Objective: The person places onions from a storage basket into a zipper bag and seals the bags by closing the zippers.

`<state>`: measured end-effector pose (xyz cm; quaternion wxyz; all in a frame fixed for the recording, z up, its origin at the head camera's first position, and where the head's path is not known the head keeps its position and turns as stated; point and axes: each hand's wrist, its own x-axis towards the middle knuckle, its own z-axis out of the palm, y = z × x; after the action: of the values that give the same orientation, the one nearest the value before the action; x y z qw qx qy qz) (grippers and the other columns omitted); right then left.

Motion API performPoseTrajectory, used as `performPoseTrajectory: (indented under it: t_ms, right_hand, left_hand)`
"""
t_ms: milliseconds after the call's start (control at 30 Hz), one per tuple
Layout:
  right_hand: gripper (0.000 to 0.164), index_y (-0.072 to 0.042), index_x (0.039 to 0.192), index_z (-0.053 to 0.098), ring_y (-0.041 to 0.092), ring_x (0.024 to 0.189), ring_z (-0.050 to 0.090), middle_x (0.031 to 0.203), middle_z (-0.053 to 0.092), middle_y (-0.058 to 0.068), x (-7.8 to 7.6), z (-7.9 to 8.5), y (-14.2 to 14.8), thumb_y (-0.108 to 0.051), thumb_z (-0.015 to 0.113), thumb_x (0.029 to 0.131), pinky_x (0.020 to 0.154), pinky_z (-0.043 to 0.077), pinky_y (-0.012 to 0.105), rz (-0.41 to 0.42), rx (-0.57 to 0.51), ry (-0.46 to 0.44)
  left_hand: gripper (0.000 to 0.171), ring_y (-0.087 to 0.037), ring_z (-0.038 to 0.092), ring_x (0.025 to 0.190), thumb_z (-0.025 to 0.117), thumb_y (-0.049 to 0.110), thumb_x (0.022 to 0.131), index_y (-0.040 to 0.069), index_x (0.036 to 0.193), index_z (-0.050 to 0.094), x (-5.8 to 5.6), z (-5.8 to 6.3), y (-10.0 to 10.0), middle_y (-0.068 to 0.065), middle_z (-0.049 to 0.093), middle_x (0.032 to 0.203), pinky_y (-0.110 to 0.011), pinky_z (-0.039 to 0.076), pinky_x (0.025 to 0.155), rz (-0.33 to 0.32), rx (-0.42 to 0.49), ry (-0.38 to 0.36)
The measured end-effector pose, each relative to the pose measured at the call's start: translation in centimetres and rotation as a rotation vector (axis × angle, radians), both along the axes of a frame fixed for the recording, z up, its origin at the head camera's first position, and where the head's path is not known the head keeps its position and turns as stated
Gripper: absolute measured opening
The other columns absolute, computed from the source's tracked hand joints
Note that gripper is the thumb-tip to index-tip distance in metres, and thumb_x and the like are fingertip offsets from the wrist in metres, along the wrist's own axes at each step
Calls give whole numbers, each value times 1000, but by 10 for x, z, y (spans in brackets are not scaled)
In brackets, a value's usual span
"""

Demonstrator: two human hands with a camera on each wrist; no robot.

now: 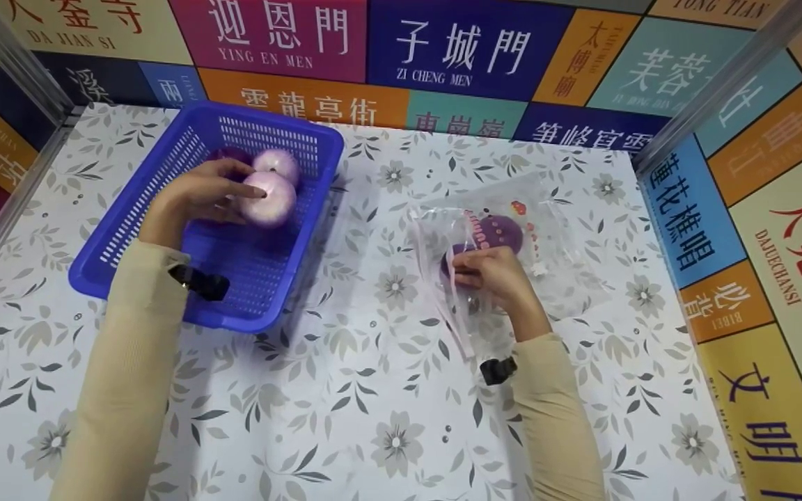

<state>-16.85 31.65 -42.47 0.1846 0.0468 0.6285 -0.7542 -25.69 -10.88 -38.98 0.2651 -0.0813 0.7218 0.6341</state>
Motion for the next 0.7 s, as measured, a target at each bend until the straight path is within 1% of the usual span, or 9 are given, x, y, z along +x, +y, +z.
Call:
performPoseTrajectory:
  t_ms: [67,167,300,467,567,700]
  right_hand:
    - [26,17,93,63,25,81,65,84,66,17,0,0,0,14,37,90,78,51,36,1,-3,0]
    - [26,16,92,63,25,80,65,84,65,17,0,1,1,15,37,90,78,51,36,6,-15,-2]
    - [27,16,91,64,26,80,65,84,65,18,0,1,1,15,36,90,79,51,36,16,-26,-1]
    - [26,18,93,62,25,84,64,86,66,17,0,1,2,15,36,90,81,50,38,16,-14,9]
    - [25,20,96,60,25,85,64,86,66,18,1,1,3,15,36,90,82,50,39,17,-9,23]
    - [25,21,97,59,25,85,64,86,66,18,1,2,3,16,35,89,81,50,39,19,-12,28]
  left_hand:
    - [47,-22,51,80,66,6,81,5,119,38,1,4,2,-8,38,106,-41,51,76,16,10,17]
    - [50,-23,53,83,68,8,80,6,122,40,3,10,5,-8,38,112,-41,52,77,27,-14,47]
    - [57,-26,54,89,70,13,80,7,127,39,5,18,10,-10,39,120,-41,52,78,9,-70,71]
    - [58,-26,55,92,72,18,79,9,127,41,7,24,15,-10,43,121,-38,54,73,-5,-128,118]
    - [57,-26,56,92,71,19,79,10,127,42,10,26,17,-10,43,121,-37,54,71,3,-123,147]
    - [55,-24,56,91,71,17,79,9,126,43,12,28,22,-10,43,120,-37,54,71,16,-97,158]
